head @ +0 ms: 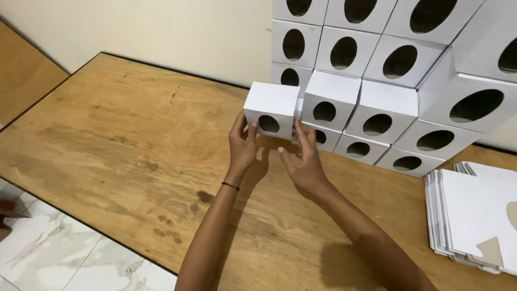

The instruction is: The person assembles a white cardboard box with a circular cutout by folding and tucking flaps by hand. They then place the completed box into a stack of similar boxes on the table. The person repeats the process by picking up another flat cardboard piece and beginning to fold it.

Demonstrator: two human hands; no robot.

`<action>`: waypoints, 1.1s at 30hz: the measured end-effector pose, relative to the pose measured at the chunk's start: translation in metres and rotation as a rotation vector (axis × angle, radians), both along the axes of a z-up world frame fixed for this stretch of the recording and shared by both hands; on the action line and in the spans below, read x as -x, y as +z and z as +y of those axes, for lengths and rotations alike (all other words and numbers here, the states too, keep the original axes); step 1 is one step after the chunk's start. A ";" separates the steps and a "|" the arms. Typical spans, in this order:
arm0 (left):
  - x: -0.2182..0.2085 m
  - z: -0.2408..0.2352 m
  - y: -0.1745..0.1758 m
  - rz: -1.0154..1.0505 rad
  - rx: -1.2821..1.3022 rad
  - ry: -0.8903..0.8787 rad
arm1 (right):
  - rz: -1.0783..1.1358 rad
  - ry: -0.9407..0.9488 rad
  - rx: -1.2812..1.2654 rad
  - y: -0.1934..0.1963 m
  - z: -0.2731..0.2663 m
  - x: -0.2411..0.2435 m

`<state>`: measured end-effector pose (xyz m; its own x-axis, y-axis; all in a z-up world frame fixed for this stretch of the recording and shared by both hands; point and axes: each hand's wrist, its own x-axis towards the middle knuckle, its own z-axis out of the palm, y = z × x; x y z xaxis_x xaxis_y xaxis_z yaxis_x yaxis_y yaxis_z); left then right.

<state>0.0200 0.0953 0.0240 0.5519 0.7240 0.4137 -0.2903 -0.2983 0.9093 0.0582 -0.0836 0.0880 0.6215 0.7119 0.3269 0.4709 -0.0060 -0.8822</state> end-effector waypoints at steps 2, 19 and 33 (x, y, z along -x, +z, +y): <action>-0.005 0.002 0.015 -0.009 -0.014 0.004 | 0.004 -0.007 -0.008 0.010 0.009 0.005; -0.052 0.016 0.018 -0.002 -0.022 0.060 | -0.100 -0.108 -0.056 -0.017 0.038 -0.011; -0.053 0.016 0.012 0.047 0.083 0.078 | -0.113 -0.131 -0.025 -0.018 0.037 -0.007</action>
<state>0.0732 0.1116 0.0363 0.5103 0.7961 0.3254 -0.2256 -0.2412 0.9439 0.0655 -0.0464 0.0703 0.6669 0.6179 0.4165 0.5639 -0.0530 -0.8242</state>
